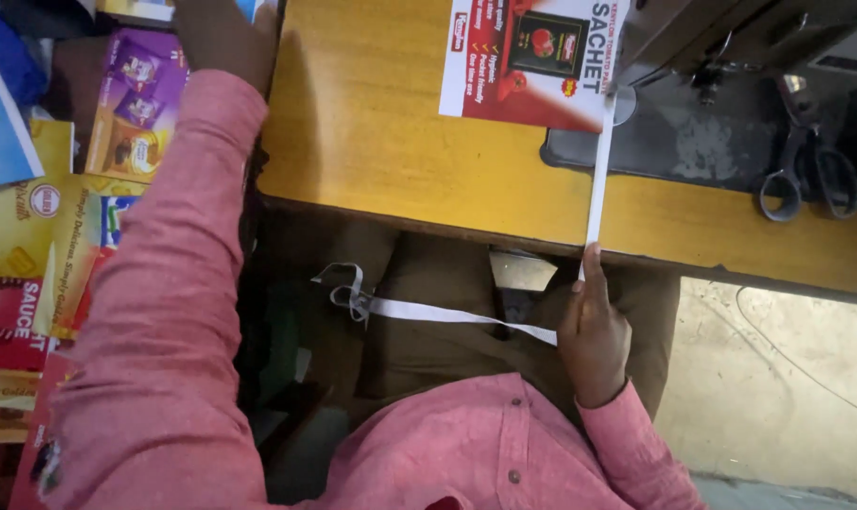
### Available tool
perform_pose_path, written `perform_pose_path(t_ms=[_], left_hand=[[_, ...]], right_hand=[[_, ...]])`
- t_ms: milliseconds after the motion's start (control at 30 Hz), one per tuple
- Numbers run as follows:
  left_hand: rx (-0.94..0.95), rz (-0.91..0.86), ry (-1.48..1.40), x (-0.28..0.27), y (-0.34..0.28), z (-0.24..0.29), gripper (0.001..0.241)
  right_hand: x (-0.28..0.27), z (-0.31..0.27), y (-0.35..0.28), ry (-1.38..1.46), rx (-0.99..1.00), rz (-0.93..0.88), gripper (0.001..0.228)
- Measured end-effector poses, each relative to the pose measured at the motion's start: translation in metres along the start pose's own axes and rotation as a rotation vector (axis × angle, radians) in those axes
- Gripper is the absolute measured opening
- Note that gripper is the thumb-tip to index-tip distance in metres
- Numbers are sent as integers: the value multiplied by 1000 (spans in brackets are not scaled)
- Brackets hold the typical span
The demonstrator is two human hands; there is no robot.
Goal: The person places printed labels onto a strip of white material on a workstation table and presses them down by hand.
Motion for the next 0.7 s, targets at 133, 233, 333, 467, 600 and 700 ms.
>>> perform_pose_path(t_ms=[133, 233, 333, 467, 600, 700], left_hand=[[159, -64, 221, 29, 13, -18, 61], [161, -98, 255, 42, 15, -26, 46], [146, -95, 227, 45, 15, -30, 44], [3, -37, -31, 47, 26, -47, 13], [-85, -21, 88, 34, 28, -63, 26], [91, 215, 241, -22, 14, 0, 29]], right_hand=[[4, 4, 3, -1, 78, -71, 55], [4, 6, 1, 10, 79, -60, 55], [3, 4, 1, 12, 62, -51, 56], [-1, 4, 0, 70, 59, -45, 56], [-6, -2, 6, 85, 59, -38, 53], [-17, -10, 13, 33, 232, -82, 55]])
Point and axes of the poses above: each hand's wrist, its own y-axis towards the middle knuckle, its own x-axis out of the palm, z = x × y, the point moved 8 cm from there along y, towards the middle knuckle, and after that the axes turned 5 degrees about z, right-handed, at the moved point
